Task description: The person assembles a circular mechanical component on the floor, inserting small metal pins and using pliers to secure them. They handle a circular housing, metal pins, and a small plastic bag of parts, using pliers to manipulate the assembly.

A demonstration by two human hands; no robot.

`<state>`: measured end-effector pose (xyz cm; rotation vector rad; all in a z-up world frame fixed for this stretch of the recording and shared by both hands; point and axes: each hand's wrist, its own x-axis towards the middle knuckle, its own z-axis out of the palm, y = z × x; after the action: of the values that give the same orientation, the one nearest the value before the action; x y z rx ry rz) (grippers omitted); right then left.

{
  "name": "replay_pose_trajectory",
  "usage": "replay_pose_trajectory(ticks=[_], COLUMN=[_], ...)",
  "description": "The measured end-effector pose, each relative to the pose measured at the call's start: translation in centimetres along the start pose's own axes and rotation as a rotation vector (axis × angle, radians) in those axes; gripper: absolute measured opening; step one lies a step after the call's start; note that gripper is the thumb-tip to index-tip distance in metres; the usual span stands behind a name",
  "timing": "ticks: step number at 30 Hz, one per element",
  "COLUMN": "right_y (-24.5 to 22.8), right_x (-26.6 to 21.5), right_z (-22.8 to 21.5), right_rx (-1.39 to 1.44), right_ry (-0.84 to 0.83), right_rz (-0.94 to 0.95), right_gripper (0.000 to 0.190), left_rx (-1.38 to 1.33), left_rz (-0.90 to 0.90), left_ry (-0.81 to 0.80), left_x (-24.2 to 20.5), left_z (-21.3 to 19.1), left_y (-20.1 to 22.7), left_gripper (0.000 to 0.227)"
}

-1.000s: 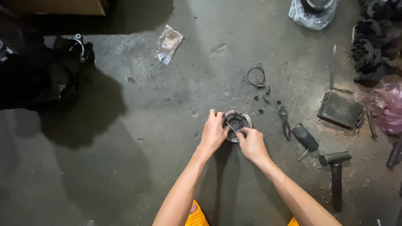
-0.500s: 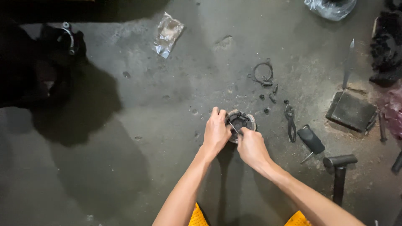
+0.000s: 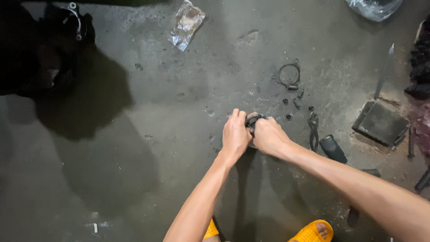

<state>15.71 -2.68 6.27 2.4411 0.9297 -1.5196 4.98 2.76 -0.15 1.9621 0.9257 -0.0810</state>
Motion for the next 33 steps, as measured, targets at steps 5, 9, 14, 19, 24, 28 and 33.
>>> replay_pose_trajectory(ticks=[5, 9, 14, 19, 24, 28, 33], right_y=[-0.2, 0.6, 2.3, 7.6, 13.9, 9.1, 3.5], right_x=[-0.5, -2.1, -4.8, -6.6, -6.5, -4.8, -1.3], right_z=[0.7, 0.9, 2.5, 8.5, 14.2, 9.4, 5.4], right_rx=[-0.010, 0.091, 0.257, 0.083, -0.096, -0.215, -0.260], right_ry=[-0.003, 0.069, 0.313, 0.528, 0.716, 0.800, 0.560], right_rz=[-0.012, -0.007, -0.088, -0.174, -0.340, -0.389, -0.340], right_gripper=[0.033, 0.033, 0.028, 0.015, 0.016, 0.077, 0.116], left_rx=[0.007, -0.009, -0.032, -0.019, -0.244, -0.308, -0.321], left_rz=[0.006, 0.015, 0.030, 0.067, 0.159, 0.098, 0.098], left_ry=[0.020, 0.007, 0.004, 0.004, 0.198, 0.246, 0.251], left_x=[-0.1, -0.2, -0.4, -0.6, -1.9, -4.7, -8.2], left_z=[0.2, -0.1, -0.6, -0.6, -2.8, -3.7, -3.1], left_y=[-0.4, -0.6, -0.5, -1.3, -3.2, -4.2, -4.2], left_gripper=[0.033, 0.033, 0.043, 0.042, 0.033, 0.024, 0.022])
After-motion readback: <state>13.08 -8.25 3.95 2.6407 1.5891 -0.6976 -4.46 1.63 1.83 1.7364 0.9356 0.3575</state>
